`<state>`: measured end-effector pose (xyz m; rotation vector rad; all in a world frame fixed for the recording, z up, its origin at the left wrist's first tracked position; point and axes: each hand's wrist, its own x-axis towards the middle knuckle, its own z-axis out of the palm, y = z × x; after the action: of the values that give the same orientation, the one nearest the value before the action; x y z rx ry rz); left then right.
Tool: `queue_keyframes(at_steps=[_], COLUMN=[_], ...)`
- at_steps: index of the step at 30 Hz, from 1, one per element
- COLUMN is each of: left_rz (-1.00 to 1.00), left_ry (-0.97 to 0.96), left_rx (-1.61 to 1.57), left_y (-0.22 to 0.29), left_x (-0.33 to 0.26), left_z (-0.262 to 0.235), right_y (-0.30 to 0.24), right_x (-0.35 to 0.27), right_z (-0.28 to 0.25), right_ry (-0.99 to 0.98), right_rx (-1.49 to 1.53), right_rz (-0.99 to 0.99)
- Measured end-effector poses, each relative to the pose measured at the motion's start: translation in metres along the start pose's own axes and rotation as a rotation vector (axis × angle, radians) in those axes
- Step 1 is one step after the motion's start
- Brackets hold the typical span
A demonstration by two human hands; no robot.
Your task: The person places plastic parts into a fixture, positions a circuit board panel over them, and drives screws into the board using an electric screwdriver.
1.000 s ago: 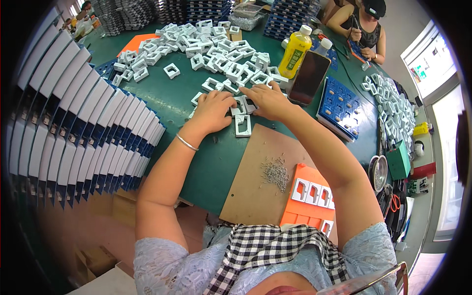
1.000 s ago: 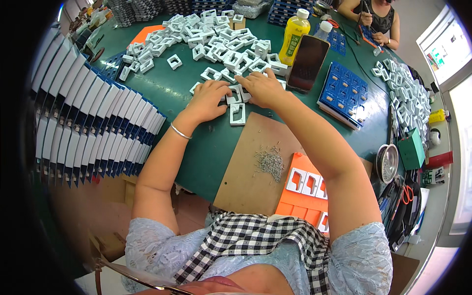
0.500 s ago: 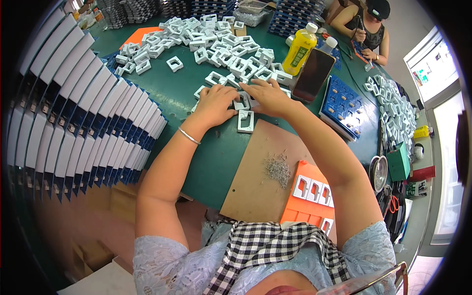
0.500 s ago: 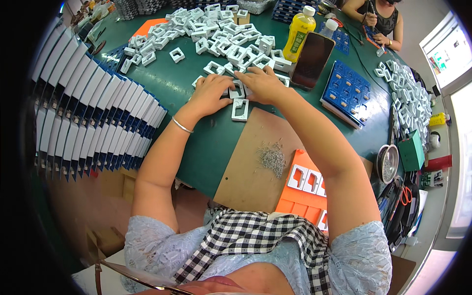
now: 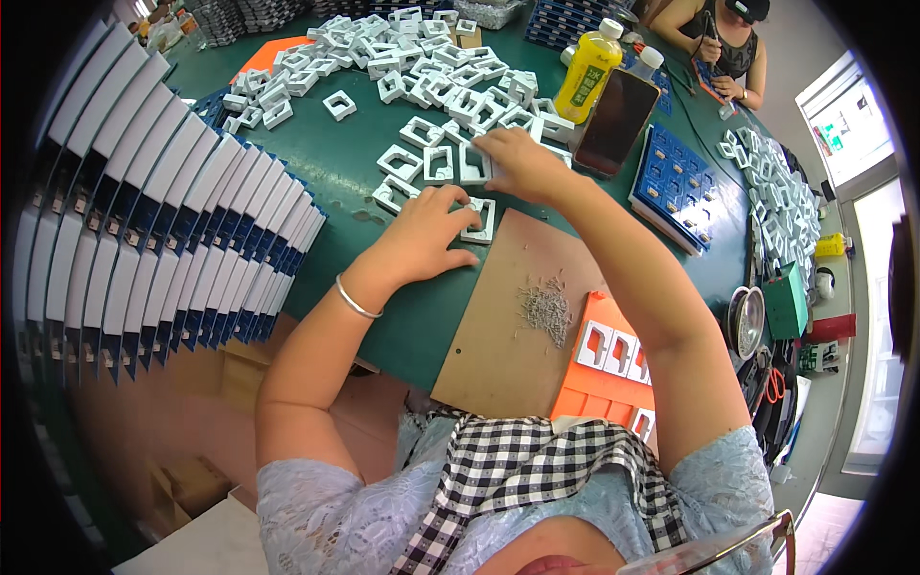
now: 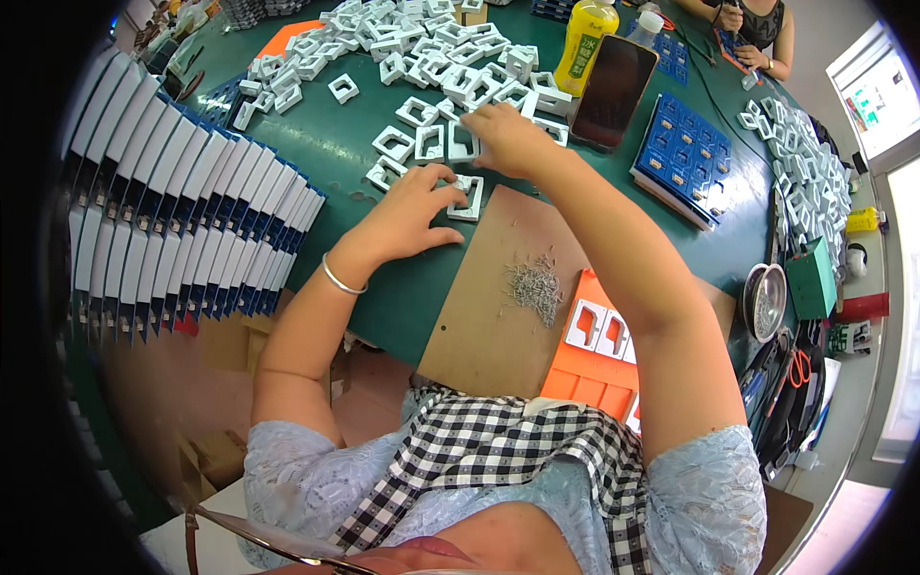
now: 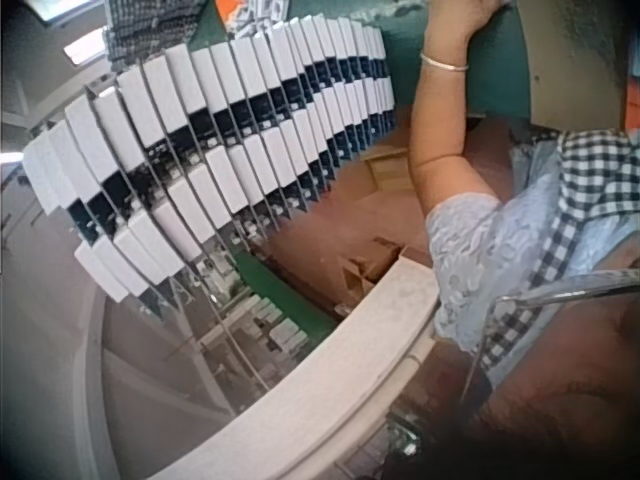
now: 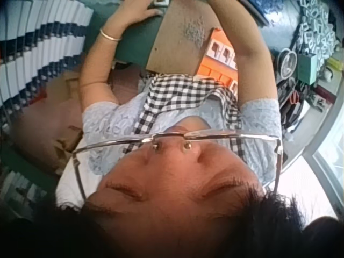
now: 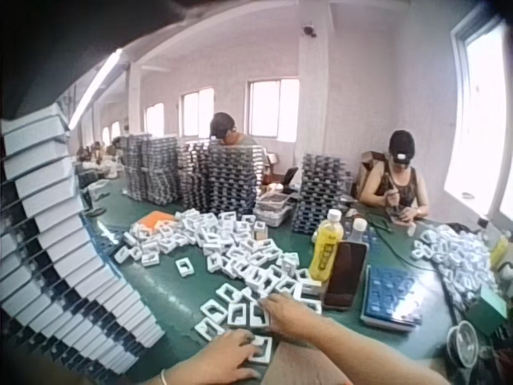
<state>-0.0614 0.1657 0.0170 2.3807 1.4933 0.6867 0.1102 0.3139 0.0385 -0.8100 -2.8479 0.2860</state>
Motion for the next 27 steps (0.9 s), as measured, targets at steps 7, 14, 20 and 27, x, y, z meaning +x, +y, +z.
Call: queue_keyframes(at_steps=[7, 14, 20, 27], left_rz=[-0.114, -0.335, -0.170, 0.110], left_ry=[0.087, -0.307, -0.498, -0.444], left_rx=[-0.402, -0.933, -0.901, -0.562], left_y=[-0.014, 0.043, 0.128, 0.174], left_x=[0.004, 0.003, -0.010, -0.022], left_z=[0.012, -0.022, 0.017, 0.075], right_y=[0.001, -0.053, -0.090, -0.147], right_x=[-0.063, -0.144, -0.279, -0.373], right_z=[-0.030, -0.066, -0.075, -0.033], right_ry=[0.129, 0.042, 0.104, 0.180], right_rx=[-0.037, 0.025, 0.125, 0.325], right_rz=[-0.087, -0.199, 0.215, 0.645])
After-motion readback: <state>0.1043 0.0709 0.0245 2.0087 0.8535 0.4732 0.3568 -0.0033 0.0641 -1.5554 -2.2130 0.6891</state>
